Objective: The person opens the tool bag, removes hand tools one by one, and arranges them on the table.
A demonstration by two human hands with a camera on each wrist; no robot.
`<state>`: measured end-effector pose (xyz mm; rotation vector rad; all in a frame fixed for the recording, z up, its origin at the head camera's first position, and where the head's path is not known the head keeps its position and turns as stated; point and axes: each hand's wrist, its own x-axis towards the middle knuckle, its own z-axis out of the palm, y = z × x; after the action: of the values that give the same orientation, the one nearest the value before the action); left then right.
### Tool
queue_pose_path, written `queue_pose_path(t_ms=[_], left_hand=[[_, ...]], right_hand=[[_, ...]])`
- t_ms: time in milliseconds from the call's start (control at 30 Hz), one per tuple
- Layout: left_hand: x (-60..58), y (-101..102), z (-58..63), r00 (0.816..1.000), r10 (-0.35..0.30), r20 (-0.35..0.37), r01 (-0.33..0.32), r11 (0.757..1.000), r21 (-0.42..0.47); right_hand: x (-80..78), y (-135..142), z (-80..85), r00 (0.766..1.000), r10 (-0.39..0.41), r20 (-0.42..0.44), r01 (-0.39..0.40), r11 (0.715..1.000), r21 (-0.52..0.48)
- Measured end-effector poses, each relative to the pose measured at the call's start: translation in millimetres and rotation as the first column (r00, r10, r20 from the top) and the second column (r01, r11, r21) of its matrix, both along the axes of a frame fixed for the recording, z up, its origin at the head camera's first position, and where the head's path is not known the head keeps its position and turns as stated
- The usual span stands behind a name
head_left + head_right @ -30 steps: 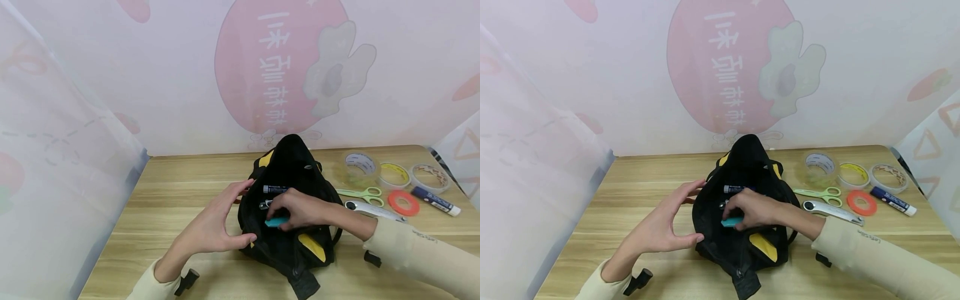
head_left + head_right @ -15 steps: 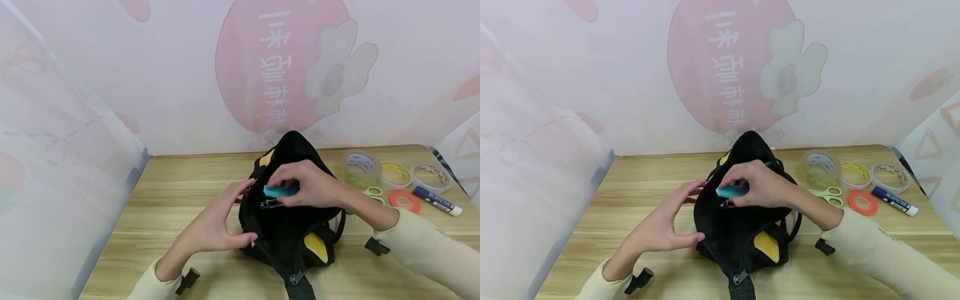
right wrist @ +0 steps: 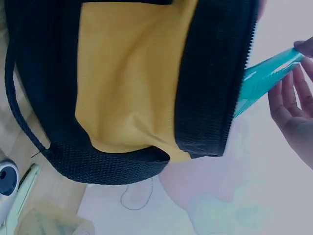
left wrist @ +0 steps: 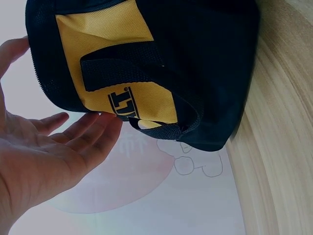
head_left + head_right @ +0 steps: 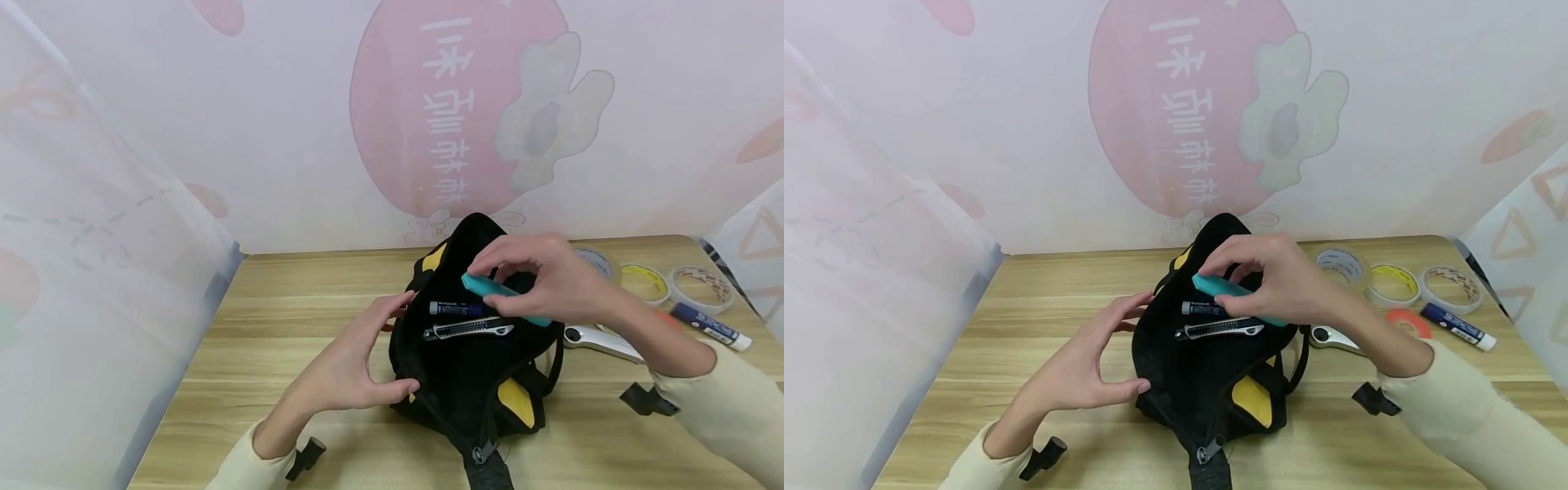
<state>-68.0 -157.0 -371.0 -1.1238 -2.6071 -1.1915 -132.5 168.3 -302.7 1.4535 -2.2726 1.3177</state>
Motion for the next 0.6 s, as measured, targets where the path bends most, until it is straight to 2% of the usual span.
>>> queue_pose_path(t_ms=[167, 267, 333, 467, 600], left_hand=[[0.0, 0, -0.8, 1.000, 0.009, 0.011, -0.009, 1.000, -0.003], [-0.6, 0, -1.6, 1.000, 0.006, 0.011, -0.006, 1.000, -0.001], [-1.0, 0, -1.9, 1.000, 0.004, 0.009, -0.004, 1.000, -0.001], [-1.0, 0, -1.4, 1.000, 0.004, 0.009, -0.004, 1.000, -0.001], [-0.7, 1, -0.4, 1.000, 0.003, 0.014, -0.003, 1.000, -0.002]], right_hand=[[3.7, 6, 11.0, 0.999, 0.042, -0.032, -0.045, 0.991, -0.130], [5.0, 13, 18.1, 0.996, 0.063, -0.066, -0.073, 0.985, -0.159], [7.0, 19, 21.9, 0.995, 0.048, -0.086, -0.059, 0.988, -0.141], [11.5, 34, 25.1, 0.991, -0.047, -0.125, 0.042, 0.998, -0.036], [14.2, 48, 22.3, 0.982, -0.107, -0.155, 0.116, 0.992, 0.051]])
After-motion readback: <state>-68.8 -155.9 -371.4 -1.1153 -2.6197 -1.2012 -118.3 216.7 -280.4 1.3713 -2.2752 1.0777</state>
